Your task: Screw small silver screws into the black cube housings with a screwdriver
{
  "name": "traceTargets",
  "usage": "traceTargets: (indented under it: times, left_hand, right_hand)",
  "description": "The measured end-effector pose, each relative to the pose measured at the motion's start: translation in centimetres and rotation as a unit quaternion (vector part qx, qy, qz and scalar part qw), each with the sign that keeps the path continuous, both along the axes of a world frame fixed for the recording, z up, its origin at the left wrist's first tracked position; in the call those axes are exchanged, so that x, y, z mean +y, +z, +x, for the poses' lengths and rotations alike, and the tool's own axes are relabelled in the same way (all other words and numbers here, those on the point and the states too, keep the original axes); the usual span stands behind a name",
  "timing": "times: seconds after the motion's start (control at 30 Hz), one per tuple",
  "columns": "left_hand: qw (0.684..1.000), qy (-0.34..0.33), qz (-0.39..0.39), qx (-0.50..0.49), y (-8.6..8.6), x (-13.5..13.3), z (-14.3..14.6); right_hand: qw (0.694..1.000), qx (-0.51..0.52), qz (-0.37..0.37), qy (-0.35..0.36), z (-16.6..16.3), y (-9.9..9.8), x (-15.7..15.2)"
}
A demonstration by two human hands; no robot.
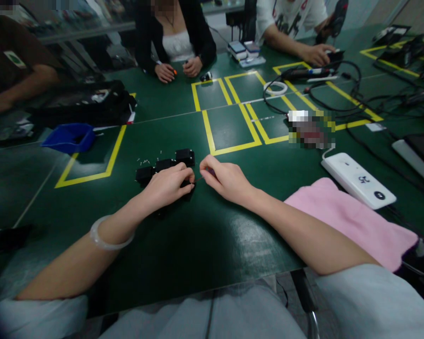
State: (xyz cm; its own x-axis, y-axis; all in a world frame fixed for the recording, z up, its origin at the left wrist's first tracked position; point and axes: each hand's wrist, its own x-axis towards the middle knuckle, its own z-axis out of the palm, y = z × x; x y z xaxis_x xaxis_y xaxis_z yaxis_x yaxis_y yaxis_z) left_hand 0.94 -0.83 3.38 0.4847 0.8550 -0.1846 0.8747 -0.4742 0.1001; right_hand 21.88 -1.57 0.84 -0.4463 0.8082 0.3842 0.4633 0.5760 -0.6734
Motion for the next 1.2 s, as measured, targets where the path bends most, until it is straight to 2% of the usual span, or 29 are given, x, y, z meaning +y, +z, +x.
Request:
traceTargets:
  times: [0.27, 0.83, 1.03, 1.2]
  left_hand:
    - [0.997, -0.043, -0.033, 0.049, 0.9, 0.9, 0.6]
    - [0.996, -0.062, -0.038, 0.058, 0.7, 1.2, 0.3]
    - [0.998, -0.048, -0.038, 0.034, 0.7, 1.0, -0.2]
    - [0.999, -0.019, -0.047, -0.007, 0.7, 0.7, -0.6]
  right_hand:
    - [1.000, -0.011, -0.003, 0.005, 0.1, 0.0, 0.0]
    - [1.000, -0.009, -0.001, 0.010, 0.1, 0.1, 0.0]
    - [0.999, 0.047, -0.005, 0.018, 0.2, 0.0, 0.2]
    - [0.985, 0.147, -0.089, 0.024, 0.3, -0.5, 1.0]
